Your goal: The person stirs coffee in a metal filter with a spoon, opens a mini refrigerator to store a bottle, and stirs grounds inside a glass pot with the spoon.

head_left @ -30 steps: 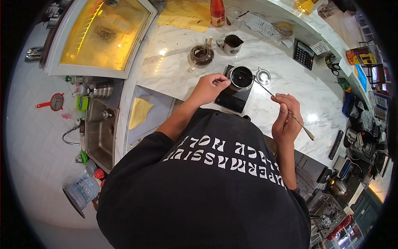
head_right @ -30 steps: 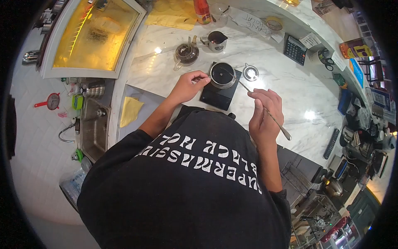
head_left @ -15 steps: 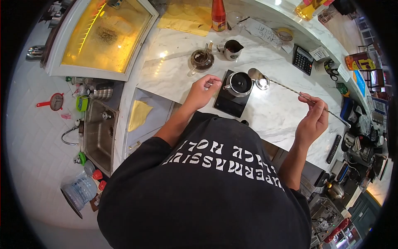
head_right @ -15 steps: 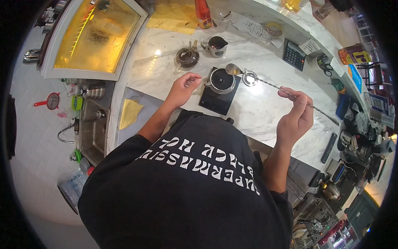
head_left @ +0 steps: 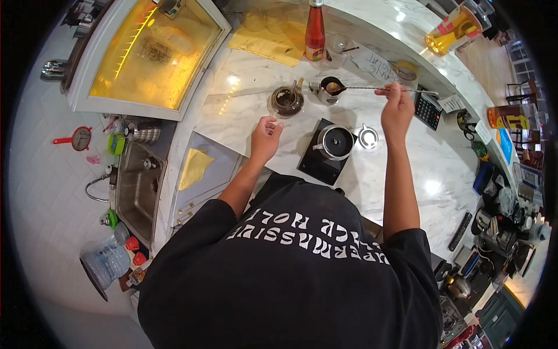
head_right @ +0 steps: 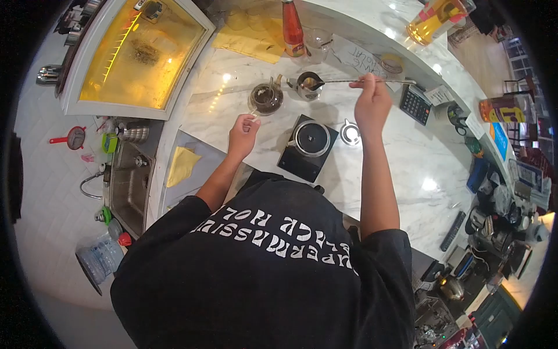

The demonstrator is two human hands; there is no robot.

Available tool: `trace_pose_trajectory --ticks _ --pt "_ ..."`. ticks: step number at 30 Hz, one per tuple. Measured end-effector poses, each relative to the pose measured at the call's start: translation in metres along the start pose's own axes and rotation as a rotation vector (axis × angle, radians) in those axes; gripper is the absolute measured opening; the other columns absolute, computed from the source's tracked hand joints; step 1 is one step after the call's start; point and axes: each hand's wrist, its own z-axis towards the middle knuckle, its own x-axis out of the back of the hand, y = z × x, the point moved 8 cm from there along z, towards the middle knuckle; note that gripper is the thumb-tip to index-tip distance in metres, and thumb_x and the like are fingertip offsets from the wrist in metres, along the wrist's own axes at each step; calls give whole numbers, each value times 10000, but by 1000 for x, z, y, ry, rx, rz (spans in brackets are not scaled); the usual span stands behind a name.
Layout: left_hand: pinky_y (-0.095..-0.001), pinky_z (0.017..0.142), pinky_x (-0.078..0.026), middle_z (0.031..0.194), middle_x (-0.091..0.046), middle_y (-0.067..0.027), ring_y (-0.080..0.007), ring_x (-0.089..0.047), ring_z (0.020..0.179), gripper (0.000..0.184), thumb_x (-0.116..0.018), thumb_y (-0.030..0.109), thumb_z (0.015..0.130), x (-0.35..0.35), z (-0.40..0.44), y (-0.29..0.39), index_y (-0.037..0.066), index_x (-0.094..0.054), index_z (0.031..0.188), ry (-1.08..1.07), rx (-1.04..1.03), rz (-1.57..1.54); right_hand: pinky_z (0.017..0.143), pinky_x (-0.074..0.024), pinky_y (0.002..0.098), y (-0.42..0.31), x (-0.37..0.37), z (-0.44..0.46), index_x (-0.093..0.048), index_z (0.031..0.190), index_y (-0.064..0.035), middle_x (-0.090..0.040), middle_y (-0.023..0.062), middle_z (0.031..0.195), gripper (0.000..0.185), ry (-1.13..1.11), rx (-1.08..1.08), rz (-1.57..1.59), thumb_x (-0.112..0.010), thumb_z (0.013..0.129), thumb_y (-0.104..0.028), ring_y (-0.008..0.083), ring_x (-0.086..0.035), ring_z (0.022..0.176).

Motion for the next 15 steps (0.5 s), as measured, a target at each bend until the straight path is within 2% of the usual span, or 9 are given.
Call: trace_pose_trajectory --ticks 2,4,5,8,11,15 --pt "-332 742 -537 971 -656 -88 -183 -644 796 443 -752 301 937 8 7 -12 47 -598 1266 113 33 47 715 -479 315 14 -23 6 -682 962 12 -770 91 820 347 -61 -29 -76 -505 1093 -256 146 -655 724" --pt "-344 752 -537 1029 -634 -111 -205 -636 813 495 -751 315 934 6 15 -19 61 -559 1312 132 15 109 704 -481 324 29 -41 10 -692 984 16 -773 92 805 386 -118 -71 -159 -512 1085 -310 150 -631 692" --pt "-349 756 -537 1058 -623 -123 -215 -631 822 521 -751 323 932 5 18 -23 67 -540 1335 141 8 141 736 -490 318 36 -46 11 -689 986 18 -774 97 815 387 -140 -99 -165 -510 1089 -309 148 -649 727" --pt "-369 747 -534 943 -657 -107 -226 -630 761 392 -709 334 968 -1 24 -17 24 -627 1194 236 -138 190 796 -507 307 50 -58 9 -685 1000 28 -774 106 840 395 -191 -184 -161 -505 1093 -311 147 -683 803" --pt "-383 748 -525 878 -651 -115 -244 -610 738 349 -677 352 988 -5 37 -25 4 -673 1010 183 -75 180 712 -488 322 58 -60 12 -694 997 31 -771 105 801 400 -149 -164 -140 -515 1083 -317 153 -650 715" --pt "-360 722 -504 816 -615 -112 -221 -604 748 346 -671 319 985 -10 45 -33 -5 -648 864 85 42 123 739 -499 319 74 -60 16 -695 1010 38 -763 115 816 399 -150 -207 -121 -541 1071 -325 160 -676 761"
